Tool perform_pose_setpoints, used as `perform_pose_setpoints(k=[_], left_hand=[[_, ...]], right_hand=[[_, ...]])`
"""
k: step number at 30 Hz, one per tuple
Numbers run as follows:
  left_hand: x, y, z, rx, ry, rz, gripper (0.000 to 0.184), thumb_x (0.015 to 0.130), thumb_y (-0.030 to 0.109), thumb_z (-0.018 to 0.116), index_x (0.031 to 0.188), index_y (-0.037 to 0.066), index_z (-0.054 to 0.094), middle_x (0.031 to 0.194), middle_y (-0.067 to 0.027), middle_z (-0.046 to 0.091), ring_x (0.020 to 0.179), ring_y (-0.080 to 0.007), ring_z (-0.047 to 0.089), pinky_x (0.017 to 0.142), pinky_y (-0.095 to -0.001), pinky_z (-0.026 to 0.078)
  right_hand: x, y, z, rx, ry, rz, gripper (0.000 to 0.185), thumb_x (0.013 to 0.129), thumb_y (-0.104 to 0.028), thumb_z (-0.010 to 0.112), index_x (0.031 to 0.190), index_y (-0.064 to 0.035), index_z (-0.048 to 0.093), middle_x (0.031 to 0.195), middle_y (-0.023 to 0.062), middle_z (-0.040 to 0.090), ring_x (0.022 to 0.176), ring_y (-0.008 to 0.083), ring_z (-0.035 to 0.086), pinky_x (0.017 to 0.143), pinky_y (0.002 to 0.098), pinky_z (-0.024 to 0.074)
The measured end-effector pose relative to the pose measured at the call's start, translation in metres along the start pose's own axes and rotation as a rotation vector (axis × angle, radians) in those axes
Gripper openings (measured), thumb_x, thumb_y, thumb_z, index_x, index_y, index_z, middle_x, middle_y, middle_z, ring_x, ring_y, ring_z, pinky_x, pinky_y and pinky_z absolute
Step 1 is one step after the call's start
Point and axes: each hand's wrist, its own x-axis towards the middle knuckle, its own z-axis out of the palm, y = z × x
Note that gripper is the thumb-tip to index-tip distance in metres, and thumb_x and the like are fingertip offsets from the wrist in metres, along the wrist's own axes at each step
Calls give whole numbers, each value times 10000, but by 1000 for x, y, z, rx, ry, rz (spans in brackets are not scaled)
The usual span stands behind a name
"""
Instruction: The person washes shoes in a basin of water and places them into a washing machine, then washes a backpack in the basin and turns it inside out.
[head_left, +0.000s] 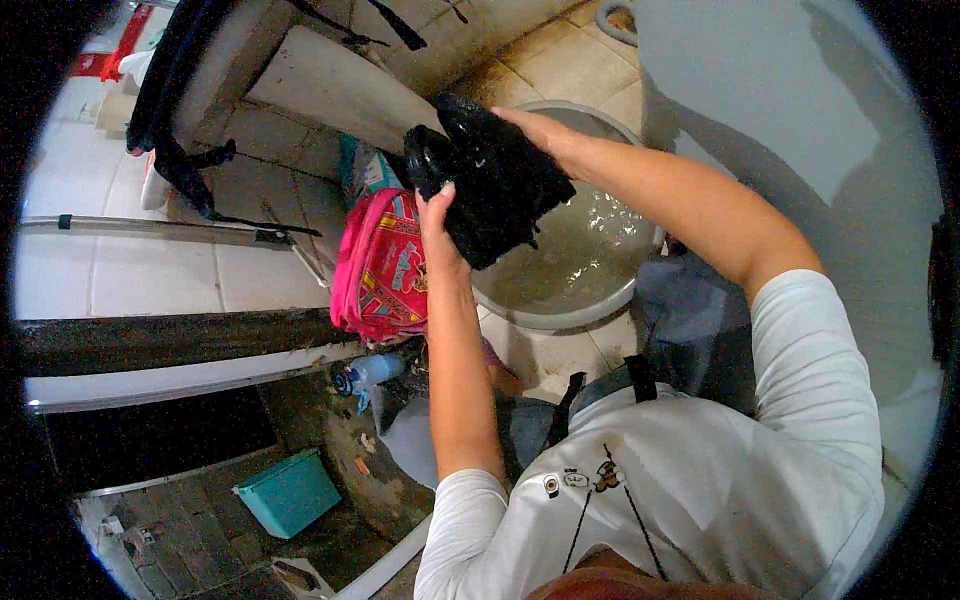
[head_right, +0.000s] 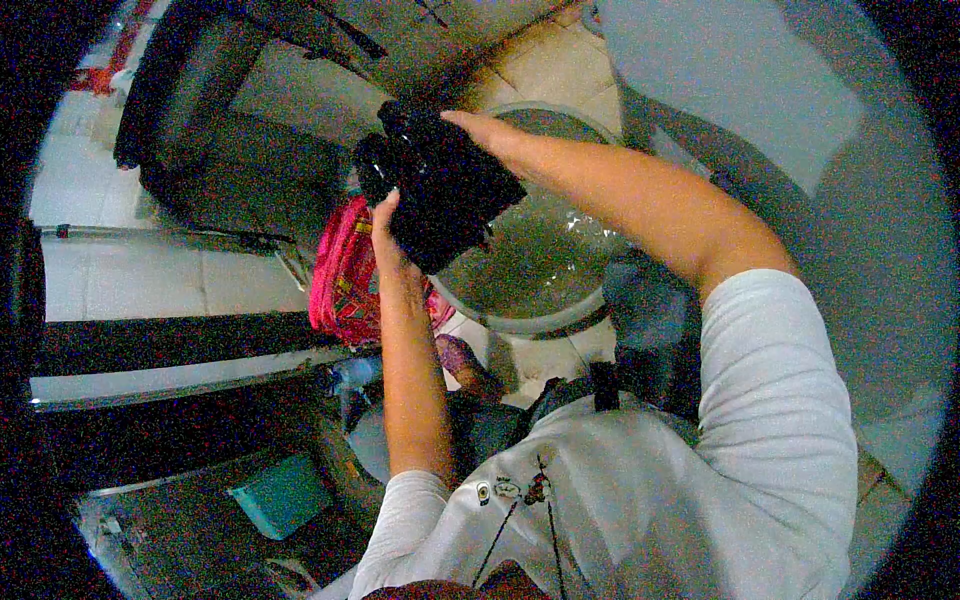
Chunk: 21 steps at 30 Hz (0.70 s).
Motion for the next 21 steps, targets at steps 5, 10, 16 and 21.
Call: perform_pose_setpoints(k=[5, 10, 16, 21], left_hand=[[-10, -5, 13, 93, -30, 112, 464, 705, 257, 585, 1107, 59, 465, 978, -101, 567, 868, -255, 554, 777, -361, 453], [-15, -10, 13, 138, 5, 82, 449, 693, 275, 594, 1063, 41, 497, 964, -96, 569, 864, -247, 547, 779, -355, 441], [-16, -8, 18, 107, 19, 28, 405, 685, 301, 600, 984, 34, 542, 944, -96, 572, 853, -241, 540, 778, -343, 430], [-17, -8, 20, 139, 40, 39, 365, 689, 298, 598, 944, 42, 551, 913, -87, 569, 820, -226, 534, 768, -330, 424]], right_hand=[[-25, 2, 14, 38, -85, 31, 539, 835, -522, 384, 1123, -91, 529, 1078, 91, 564, 913, 220, 556, 821, 345, 433], [10, 22, -11, 67, -162, -27, 600, 800, -585, 394, 1117, -96, 539, 1061, 94, 577, 890, 239, 568, 832, 364, 420], [-16, 14, 7, 175, -192, -103, 499, 851, -496, 385, 1096, -95, 552, 1040, 81, 585, 854, 237, 569, 818, 338, 429], [-9, 27, -12, -547, -61, -690, 386, 875, -382, 403, 1114, -99, 511, 1097, 60, 546, 937, 166, 513, 857, 301, 388]])
